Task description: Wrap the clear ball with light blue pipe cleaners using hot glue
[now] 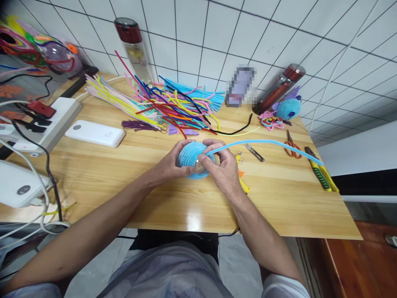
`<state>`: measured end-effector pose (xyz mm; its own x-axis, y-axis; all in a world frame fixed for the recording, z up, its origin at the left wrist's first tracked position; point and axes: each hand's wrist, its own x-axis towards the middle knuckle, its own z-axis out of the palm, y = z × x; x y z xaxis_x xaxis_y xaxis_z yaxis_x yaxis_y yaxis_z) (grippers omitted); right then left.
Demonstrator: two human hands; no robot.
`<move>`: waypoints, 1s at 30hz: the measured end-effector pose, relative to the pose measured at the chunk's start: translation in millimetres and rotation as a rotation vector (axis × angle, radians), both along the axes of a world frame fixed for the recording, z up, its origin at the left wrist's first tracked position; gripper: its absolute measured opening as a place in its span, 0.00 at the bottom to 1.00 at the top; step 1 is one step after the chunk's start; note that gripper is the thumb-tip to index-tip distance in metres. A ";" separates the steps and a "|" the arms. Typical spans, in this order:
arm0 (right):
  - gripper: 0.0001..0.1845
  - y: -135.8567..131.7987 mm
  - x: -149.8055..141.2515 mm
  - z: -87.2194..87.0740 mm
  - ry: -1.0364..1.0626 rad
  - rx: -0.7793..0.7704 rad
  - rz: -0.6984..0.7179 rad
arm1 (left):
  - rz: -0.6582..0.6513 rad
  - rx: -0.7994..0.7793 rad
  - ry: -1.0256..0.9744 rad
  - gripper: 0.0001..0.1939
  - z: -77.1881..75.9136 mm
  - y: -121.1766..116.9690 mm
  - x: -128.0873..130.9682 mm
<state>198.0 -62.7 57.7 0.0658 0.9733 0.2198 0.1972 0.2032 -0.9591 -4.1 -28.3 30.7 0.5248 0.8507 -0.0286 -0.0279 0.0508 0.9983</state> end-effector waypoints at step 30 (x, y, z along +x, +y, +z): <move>0.09 -2.7 -0.6 -1.2 0.051 -0.082 0.031 | 0.035 -0.115 -0.109 0.38 4.2 -0.1 1.0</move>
<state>197.4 -65.4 56.5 0.0442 0.9897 0.1359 0.1423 0.1284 -0.9814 -3.1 -28.4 34.9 0.5001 0.8630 -0.0715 -0.1399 0.1619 0.9768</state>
